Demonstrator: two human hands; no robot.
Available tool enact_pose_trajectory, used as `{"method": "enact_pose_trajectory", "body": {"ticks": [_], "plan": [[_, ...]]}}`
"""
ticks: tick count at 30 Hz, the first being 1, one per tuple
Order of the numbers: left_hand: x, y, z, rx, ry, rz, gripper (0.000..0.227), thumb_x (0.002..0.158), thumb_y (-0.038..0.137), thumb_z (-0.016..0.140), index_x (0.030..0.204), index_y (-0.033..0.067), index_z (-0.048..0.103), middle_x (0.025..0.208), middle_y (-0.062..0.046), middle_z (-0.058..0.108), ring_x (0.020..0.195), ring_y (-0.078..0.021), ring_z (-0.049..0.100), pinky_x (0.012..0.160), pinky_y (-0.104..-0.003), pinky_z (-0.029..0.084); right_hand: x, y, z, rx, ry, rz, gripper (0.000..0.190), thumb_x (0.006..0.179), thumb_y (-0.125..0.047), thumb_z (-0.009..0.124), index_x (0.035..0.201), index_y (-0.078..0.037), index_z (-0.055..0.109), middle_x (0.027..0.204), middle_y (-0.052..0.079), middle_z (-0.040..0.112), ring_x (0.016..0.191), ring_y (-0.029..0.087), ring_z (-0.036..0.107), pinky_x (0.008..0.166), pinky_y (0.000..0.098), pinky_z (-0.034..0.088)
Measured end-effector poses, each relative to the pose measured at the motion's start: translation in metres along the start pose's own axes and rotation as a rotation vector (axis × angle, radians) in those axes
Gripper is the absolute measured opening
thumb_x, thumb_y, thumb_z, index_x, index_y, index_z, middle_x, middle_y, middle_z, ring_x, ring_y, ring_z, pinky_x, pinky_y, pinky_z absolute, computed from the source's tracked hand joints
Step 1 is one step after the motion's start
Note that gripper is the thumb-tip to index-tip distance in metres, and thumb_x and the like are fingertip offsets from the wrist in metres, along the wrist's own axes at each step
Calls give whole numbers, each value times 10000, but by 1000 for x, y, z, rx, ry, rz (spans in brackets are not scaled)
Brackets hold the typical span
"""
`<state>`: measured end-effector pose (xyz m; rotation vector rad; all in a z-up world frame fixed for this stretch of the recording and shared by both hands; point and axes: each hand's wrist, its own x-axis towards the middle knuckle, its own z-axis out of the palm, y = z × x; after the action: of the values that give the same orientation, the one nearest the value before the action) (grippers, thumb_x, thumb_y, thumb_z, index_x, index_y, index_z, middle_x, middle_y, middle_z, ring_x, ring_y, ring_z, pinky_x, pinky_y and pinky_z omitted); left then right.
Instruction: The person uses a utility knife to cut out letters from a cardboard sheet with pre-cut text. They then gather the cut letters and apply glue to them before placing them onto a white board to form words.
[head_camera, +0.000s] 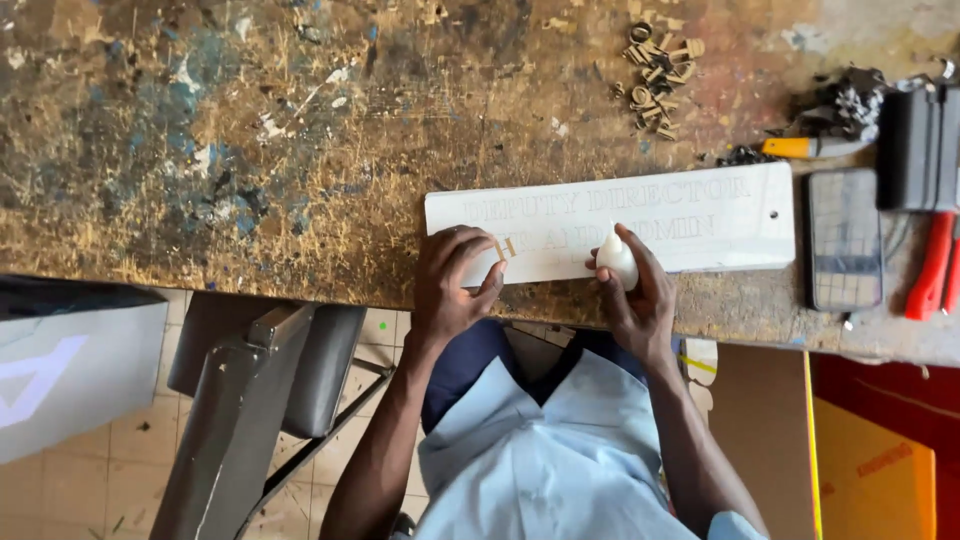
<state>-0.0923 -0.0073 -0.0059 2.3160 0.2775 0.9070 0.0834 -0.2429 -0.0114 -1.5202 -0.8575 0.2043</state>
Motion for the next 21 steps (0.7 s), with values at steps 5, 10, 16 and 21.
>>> {"method": "enact_pose_trajectory", "body": {"ticks": [5,10,16,21], "plan": [[-4,-2,6,10,49,1,245,996,160,820,1215,55,784,1174,-152,767,1188,-376,741,1107,-544,567,1,-3,7,-49,36,-111,495,1114,-94,773,1522,149,636,1187,315,744,1031,389,830,840,477,668],[-4,-3,9,76,80,66,238,996,174,838,1200,61,788,1183,-140,781,1197,-385,750,1126,-567,563,-2,-5,3,24,9,-86,483,1150,-80,718,1528,184,576,1180,324,731,1029,395,817,808,461,669],[-6,-1,16,135,122,168,226,1032,210,831,1174,41,784,1173,-132,768,1158,-393,748,1100,-564,572,-8,-1,1,173,22,-10,453,1113,-85,781,1455,153,603,1188,318,788,1063,358,816,865,459,677],[-12,-2,16,204,97,142,238,1069,220,811,1208,29,779,1184,-138,766,1135,-398,755,1062,-553,588,7,-31,8,207,-32,37,415,1100,-87,797,1459,64,653,1213,299,812,1119,386,820,962,544,660]]}}
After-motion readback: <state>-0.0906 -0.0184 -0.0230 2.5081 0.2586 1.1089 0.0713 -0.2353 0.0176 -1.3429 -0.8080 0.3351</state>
